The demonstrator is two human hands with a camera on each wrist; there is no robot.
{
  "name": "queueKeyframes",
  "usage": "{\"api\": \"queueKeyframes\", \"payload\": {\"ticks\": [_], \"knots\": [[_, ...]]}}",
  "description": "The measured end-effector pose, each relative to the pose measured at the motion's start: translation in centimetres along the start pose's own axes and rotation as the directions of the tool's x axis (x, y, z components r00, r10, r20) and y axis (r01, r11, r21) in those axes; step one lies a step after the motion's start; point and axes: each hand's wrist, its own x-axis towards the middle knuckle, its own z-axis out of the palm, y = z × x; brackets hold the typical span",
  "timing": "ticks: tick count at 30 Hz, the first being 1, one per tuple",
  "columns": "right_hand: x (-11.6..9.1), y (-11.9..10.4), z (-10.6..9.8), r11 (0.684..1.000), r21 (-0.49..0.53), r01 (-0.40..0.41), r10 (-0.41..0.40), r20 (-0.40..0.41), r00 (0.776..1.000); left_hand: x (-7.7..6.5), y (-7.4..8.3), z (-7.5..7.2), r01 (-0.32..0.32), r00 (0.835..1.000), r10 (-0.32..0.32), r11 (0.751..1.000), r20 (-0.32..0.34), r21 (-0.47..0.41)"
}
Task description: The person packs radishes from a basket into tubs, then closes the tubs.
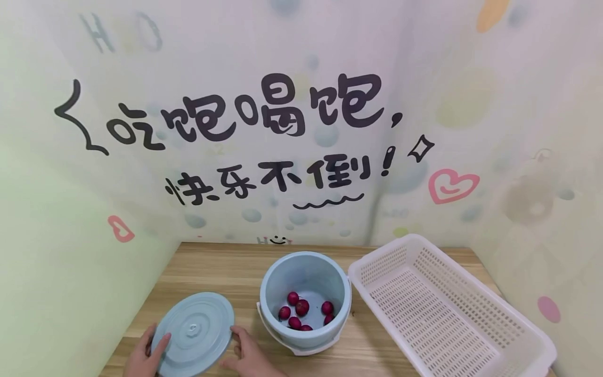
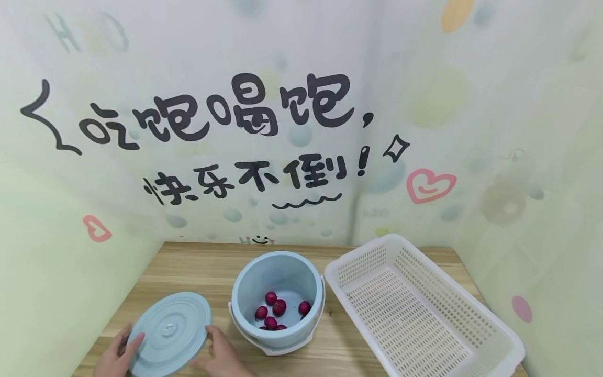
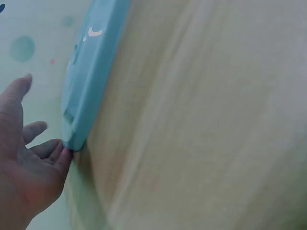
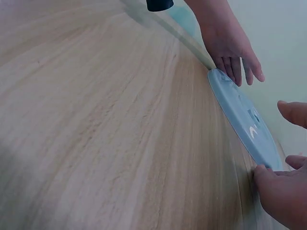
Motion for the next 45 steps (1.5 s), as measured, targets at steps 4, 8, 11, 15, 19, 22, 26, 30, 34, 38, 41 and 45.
{"api": "queueKeyframes", "payload": {"ticks": [4,8,11,15,19,22,26,30,34,38,41,45], "knots": [[0.0,0.0,-0.3,0.996,0.085,0.034,-0.037,0.029,0.999,0.0,0.3,0.1,0.003,1.0,-0.002,1.0,-0.02,0.022],[-0.2,0.1,-0.5,0.995,0.076,0.067,-0.068,0.012,0.998,-0.2,0.2,0.2,0.01,0.999,-0.009,1.0,-0.051,0.016],[-0.4,0.3,-0.4,0.997,0.063,0.048,-0.048,-0.004,0.999,-0.2,-0.1,0.2,0.014,0.998,-0.013,1.0,-0.062,0.015],[-0.5,0.5,-0.2,0.997,0.066,0.045,-0.043,-0.022,0.999,-0.4,-0.3,0.3,0.015,0.996,-0.013,1.0,-0.089,0.015],[-0.7,0.6,0.0,0.991,0.11,0.081,-0.08,-0.014,0.997,-0.8,-0.1,0.3,0.019,0.995,-0.019,1.0,-0.103,0.0],[-0.9,0.2,0.1,0.983,0.142,0.112,-0.113,-0.003,0.994,-1.3,0.7,0.0,0.009,0.992,-0.011,1.0,-0.127,-0.015],[-1.5,-1.0,0.1,0.979,0.089,0.182,-0.183,-0.005,0.983,-2.2,2.4,-0.7,0.018,0.979,-0.03,0.998,-0.2,-0.059],[-2.7,-3.3,0.1,0.968,0.008,0.252,-0.251,-0.027,0.968,-3.2,4.8,-1.8,0.047,0.948,-0.063,0.997,-0.313,-0.061],[-3.9,-5.8,-0.3,0.943,-0.021,0.333,-0.334,-0.067,0.94,-4.6,7.2,-3.1,0.02,0.929,-0.044,0.997,-0.367,-0.069],[-4.9,-8.1,-1.4,0.895,-0.038,0.445,-0.446,-0.107,0.889,-5.9,9.4,-4.0,-0.064,0.901,0.02,0.994,-0.434,-0.087],[-5.8,-9.9,-2.7,0.856,-0.059,0.513,-0.516,-0.143,0.845,-6.9,11.1,-4.0,-0.153,0.868,0.082,0.982,-0.489,-0.108],[-7.5,-12.0,-4.7,0.813,-0.106,0.572,-0.582,-0.18,0.793,-8.2,13.7,-3.4,-0.255,0.85,0.15,0.956,-0.505,-0.145]]}}
